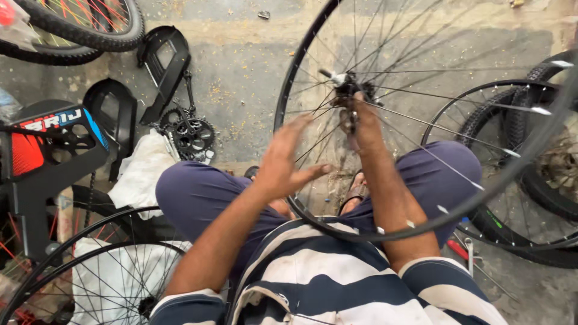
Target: The person sits on the floor and uses a wrench to tighten the spokes on a bicycle wheel. They rotate the wheel and adjust multiple spokes in sequence to true the wheel.
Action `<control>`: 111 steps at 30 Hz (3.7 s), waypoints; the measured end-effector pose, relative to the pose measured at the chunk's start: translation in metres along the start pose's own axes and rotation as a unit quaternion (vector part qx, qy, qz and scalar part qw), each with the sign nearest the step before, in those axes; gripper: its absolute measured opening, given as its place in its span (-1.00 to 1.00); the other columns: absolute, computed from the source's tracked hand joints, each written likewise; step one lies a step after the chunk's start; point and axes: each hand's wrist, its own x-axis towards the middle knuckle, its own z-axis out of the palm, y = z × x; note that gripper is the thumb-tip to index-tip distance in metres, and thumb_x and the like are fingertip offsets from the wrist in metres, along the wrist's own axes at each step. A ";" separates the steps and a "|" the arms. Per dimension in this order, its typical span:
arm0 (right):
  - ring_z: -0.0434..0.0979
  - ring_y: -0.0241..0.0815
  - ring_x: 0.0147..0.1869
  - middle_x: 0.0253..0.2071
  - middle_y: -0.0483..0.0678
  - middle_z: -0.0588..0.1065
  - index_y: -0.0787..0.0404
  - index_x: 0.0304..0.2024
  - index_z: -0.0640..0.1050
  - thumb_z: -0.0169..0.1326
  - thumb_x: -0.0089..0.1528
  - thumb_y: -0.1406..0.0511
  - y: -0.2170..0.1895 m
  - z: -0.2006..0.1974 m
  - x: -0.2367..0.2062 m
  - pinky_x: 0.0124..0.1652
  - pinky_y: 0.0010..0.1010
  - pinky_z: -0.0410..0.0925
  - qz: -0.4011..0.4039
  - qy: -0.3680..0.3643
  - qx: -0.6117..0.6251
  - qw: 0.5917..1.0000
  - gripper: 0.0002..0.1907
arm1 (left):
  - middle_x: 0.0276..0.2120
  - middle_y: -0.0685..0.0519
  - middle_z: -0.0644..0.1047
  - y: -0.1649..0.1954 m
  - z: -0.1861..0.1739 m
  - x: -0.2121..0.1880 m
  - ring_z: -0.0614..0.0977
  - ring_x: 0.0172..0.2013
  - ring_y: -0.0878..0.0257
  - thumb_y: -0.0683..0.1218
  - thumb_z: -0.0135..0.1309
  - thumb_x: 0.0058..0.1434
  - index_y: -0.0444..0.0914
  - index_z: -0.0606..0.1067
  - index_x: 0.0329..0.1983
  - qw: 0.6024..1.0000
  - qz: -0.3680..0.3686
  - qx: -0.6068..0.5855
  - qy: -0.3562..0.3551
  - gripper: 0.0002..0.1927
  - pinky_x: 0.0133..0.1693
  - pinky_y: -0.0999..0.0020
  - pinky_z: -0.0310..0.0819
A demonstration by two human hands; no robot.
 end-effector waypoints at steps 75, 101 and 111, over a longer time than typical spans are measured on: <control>0.44 -0.23 -0.38 -0.27 -0.01 0.51 0.27 0.00 0.55 0.22 0.40 0.06 -0.224 -0.142 -0.185 -0.39 -0.45 0.31 -0.097 0.200 -0.616 0.756 -0.60 | -0.13 -0.14 0.63 0.130 -0.161 -0.090 0.72 -0.16 0.06 -0.14 0.24 0.41 -0.38 0.50 0.06 0.881 0.104 0.306 0.345 -0.73 -0.08 0.29 0.61; 0.46 -0.19 -0.28 -0.23 0.03 0.50 0.28 0.02 0.58 0.32 0.41 0.16 -0.040 -0.010 -0.043 -0.29 -0.40 0.32 -0.147 -0.143 -0.684 0.700 -0.66 | 0.13 -0.32 0.45 -0.044 -0.200 -0.573 0.43 0.18 -0.30 0.05 0.26 0.35 -0.32 0.43 0.13 0.520 -0.492 0.600 0.357 -0.54 0.22 -0.19 0.26; 0.48 -0.13 -0.35 -0.19 0.05 0.57 0.25 -0.06 0.65 0.44 0.26 0.21 -0.085 0.056 -0.062 -0.25 -0.29 0.38 -0.249 -0.161 -0.677 0.674 -0.67 | -0.19 -0.32 0.60 0.077 -0.169 -0.403 0.65 -0.26 -0.25 0.01 0.24 0.38 -0.35 0.45 0.13 0.702 -0.424 0.516 0.249 -0.58 -0.21 -0.04 0.52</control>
